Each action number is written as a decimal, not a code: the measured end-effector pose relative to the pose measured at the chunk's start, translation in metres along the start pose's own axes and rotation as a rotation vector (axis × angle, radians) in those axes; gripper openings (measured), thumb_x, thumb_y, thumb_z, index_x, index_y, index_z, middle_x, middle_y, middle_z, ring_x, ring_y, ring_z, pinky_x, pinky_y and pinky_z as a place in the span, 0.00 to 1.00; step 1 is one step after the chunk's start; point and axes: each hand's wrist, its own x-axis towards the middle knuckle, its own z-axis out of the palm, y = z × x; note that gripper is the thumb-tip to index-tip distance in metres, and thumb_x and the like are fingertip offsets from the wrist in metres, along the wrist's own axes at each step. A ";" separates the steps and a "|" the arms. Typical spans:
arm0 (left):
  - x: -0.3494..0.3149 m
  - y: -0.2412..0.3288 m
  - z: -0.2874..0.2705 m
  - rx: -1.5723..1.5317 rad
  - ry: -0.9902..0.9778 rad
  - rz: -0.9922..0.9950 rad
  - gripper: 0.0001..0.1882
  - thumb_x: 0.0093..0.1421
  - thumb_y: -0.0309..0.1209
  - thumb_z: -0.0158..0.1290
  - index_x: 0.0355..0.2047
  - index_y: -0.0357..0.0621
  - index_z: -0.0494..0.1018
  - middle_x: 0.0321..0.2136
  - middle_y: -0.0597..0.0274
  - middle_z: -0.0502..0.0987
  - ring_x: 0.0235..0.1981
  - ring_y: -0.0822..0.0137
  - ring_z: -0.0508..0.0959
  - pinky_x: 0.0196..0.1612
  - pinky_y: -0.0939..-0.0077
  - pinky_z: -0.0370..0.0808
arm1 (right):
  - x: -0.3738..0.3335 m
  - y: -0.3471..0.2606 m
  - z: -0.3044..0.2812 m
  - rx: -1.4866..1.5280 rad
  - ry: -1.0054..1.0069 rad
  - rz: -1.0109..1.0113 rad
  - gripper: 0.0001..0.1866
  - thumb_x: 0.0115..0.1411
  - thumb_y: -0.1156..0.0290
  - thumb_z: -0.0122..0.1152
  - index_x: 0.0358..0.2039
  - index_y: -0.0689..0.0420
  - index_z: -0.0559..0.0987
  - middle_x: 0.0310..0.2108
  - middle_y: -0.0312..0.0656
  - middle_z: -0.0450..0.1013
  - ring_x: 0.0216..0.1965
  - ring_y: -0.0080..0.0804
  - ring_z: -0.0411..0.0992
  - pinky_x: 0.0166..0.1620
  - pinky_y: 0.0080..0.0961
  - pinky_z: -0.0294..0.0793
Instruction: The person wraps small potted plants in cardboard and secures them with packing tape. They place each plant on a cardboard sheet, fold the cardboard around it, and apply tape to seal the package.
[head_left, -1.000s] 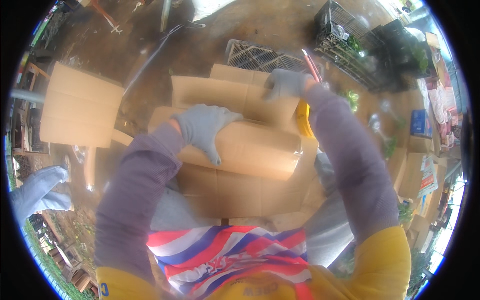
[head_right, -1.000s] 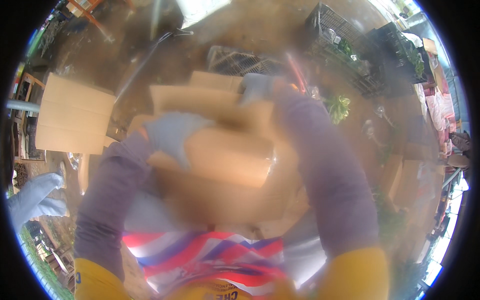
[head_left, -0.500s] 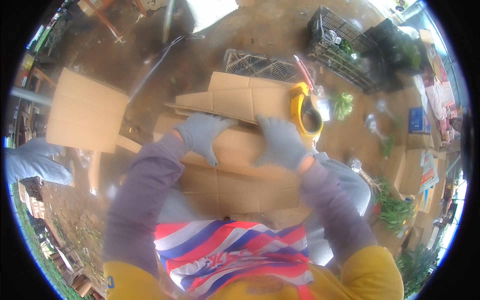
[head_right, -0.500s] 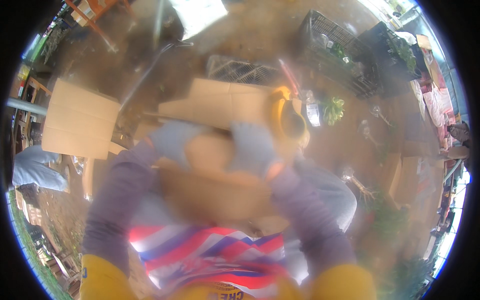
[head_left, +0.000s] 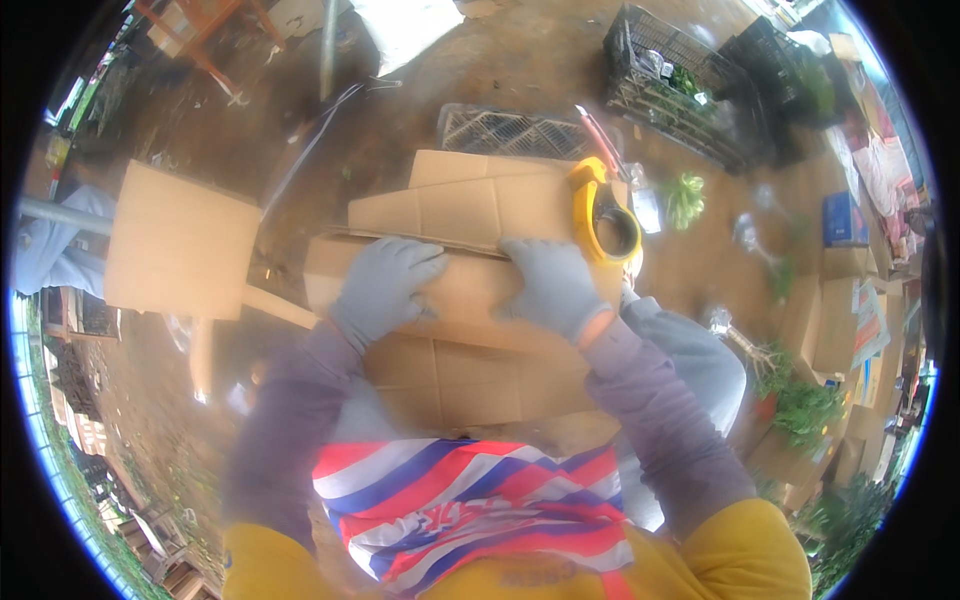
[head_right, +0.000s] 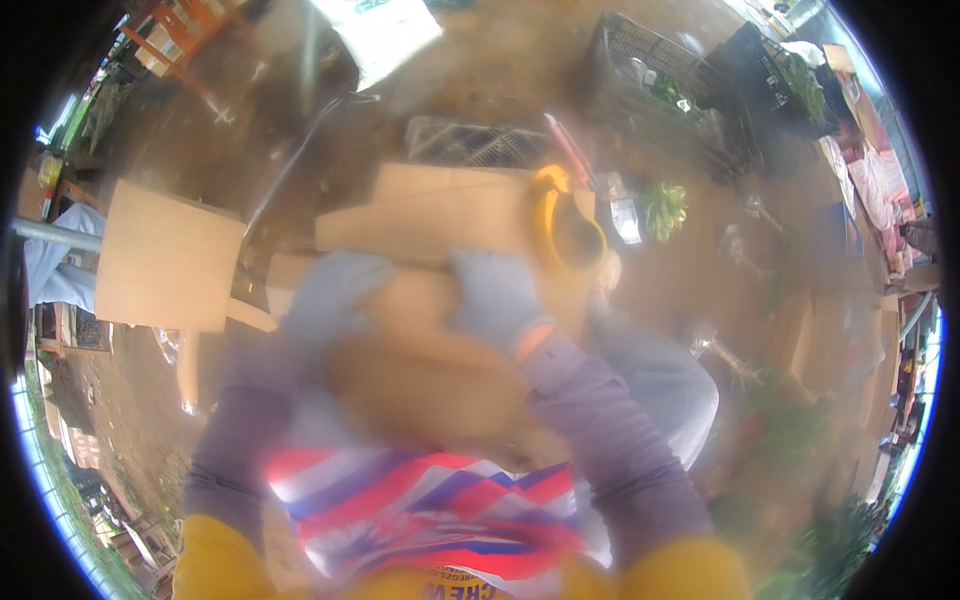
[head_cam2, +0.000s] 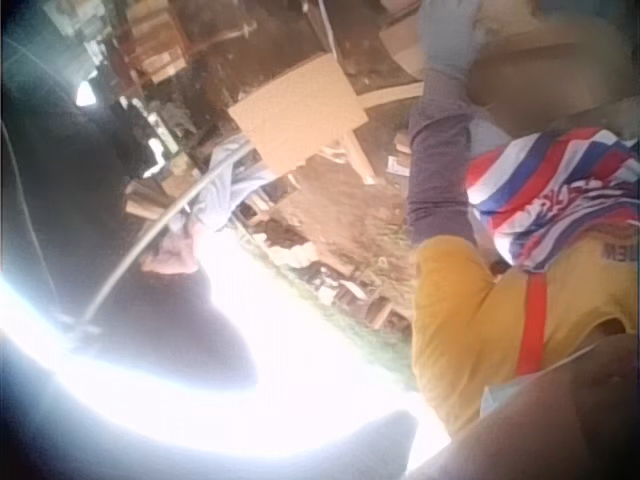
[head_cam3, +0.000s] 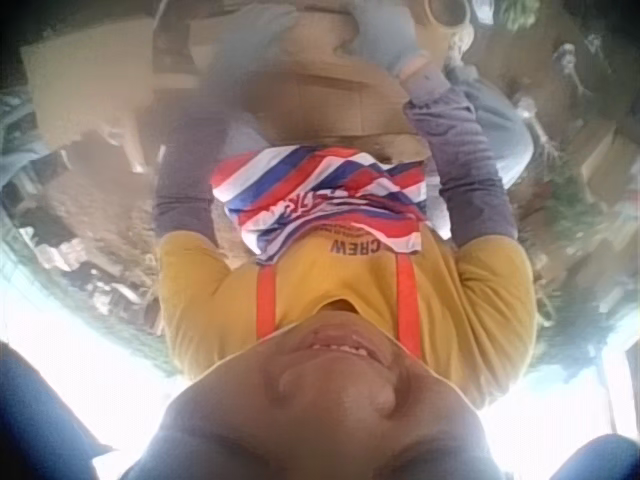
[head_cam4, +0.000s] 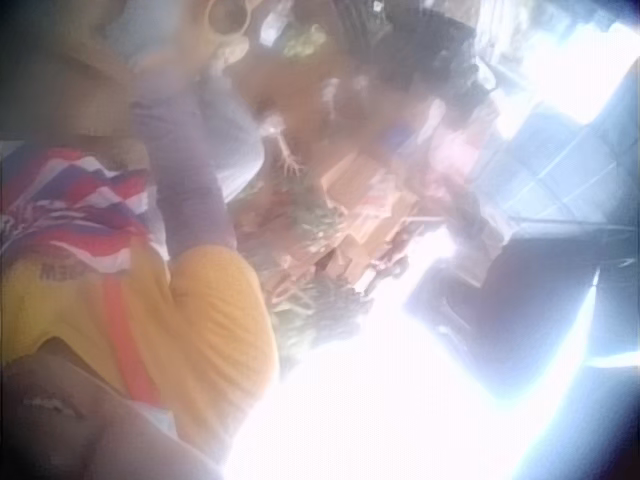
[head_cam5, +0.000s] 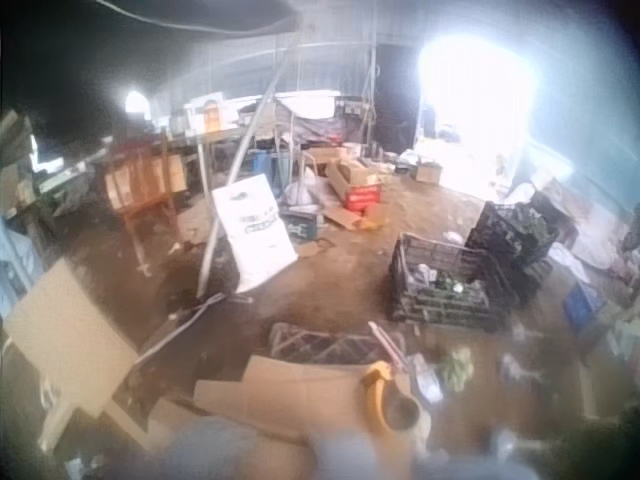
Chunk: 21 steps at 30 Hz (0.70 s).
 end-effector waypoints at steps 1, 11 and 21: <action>0.004 0.007 0.000 0.050 0.075 0.032 0.38 0.45 0.40 0.69 0.58 0.47 0.71 0.52 0.53 0.76 0.52 0.51 0.75 0.55 0.59 0.71 | 0.000 0.001 0.001 0.027 -0.015 0.002 0.23 0.42 0.60 0.70 0.41 0.52 0.81 0.33 0.47 0.79 0.36 0.50 0.78 0.40 0.43 0.76; 0.076 0.036 0.064 0.071 0.060 -0.316 0.09 0.60 0.38 0.56 0.34 0.48 0.79 0.30 0.59 0.80 0.34 0.56 0.79 0.39 0.58 0.74 | -0.030 0.001 0.017 -0.022 0.387 0.258 0.45 0.35 0.52 0.81 0.53 0.60 0.75 0.46 0.50 0.76 0.47 0.48 0.74 0.50 0.41 0.73; 0.076 0.027 0.082 0.145 0.252 -0.307 0.08 0.60 0.36 0.57 0.31 0.46 0.80 0.27 0.56 0.79 0.31 0.51 0.79 0.38 0.57 0.73 | -0.049 0.002 0.055 0.593 0.517 0.716 0.52 0.37 0.49 0.83 0.57 0.65 0.70 0.51 0.54 0.70 0.55 0.50 0.69 0.56 0.39 0.71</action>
